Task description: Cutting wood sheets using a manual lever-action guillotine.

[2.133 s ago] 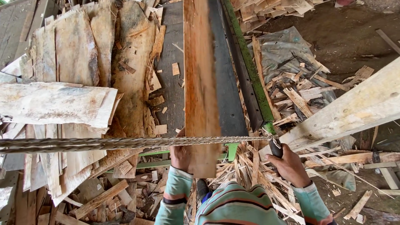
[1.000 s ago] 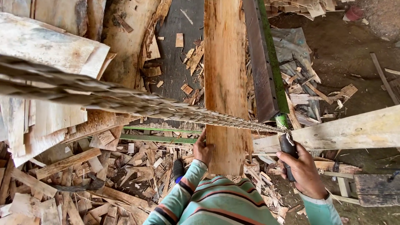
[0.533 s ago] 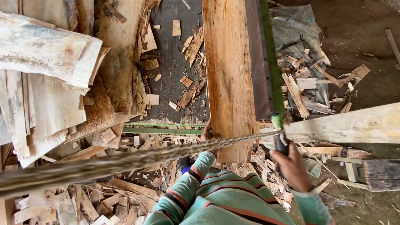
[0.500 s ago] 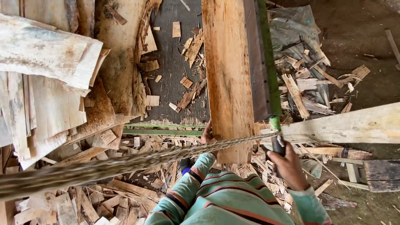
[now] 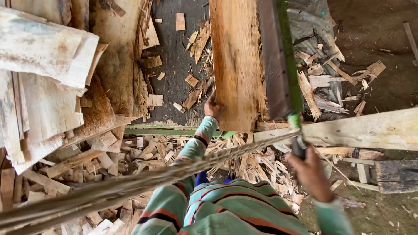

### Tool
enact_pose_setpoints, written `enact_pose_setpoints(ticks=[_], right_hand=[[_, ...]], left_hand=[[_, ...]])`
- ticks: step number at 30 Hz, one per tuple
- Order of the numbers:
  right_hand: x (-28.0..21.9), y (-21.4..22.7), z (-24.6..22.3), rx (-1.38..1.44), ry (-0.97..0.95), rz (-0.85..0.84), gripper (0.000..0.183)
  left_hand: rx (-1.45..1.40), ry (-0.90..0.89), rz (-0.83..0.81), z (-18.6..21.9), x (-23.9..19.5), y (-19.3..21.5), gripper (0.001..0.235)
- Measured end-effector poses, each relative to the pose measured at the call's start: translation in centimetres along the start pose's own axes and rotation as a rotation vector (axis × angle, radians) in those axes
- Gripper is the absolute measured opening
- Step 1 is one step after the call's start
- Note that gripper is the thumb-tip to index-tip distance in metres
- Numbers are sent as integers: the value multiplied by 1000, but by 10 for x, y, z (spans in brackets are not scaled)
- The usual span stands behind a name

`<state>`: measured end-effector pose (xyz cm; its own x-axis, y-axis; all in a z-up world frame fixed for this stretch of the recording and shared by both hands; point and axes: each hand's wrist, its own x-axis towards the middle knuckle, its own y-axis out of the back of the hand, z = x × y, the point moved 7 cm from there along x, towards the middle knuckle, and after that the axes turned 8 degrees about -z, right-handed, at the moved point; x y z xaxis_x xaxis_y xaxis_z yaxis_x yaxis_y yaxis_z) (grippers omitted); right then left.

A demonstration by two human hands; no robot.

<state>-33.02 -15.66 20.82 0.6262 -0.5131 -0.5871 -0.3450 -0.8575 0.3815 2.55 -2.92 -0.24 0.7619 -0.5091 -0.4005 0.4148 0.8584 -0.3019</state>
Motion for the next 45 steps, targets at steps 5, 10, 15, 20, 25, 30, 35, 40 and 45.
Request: enact_pose_setpoints(ticks=[5, 10, 15, 20, 25, 30, 35, 40, 45], right_hand=[[72, -73, 110, -124, -26, 129, 58], [76, -58, 117, -82, -30, 82, 52], [44, -17, 76, -315, 92, 28, 49], [7, -11, 26, -921, 811, 224, 23], [20, -20, 41, -948, 734, 224, 27], [14, -23, 17, -786, 574, 174, 36], [17, -9, 30, -99, -10, 54, 50], [-30, -12, -30, -613, 280, 525, 53], [-61, -94, -64, -446, 733, 468, 49]], left_hand=[[-242, -23, -95, -36, 9, 12, 83], [-171, -2, -41, -8, 5, 6, 81], [-131, -34, -53, 23, 22, 19, 82], [11, 89, -24, 46, 38, 33, 78], [-8, 105, -69, 35, 33, 56, 61], [682, -566, -131, 30, 4, 114, 32], [913, -530, -129, 68, -44, 109, 40], [1130, -481, -135, 139, -99, 71, 48], [1347, -411, -159, 214, -172, 10, 58]])
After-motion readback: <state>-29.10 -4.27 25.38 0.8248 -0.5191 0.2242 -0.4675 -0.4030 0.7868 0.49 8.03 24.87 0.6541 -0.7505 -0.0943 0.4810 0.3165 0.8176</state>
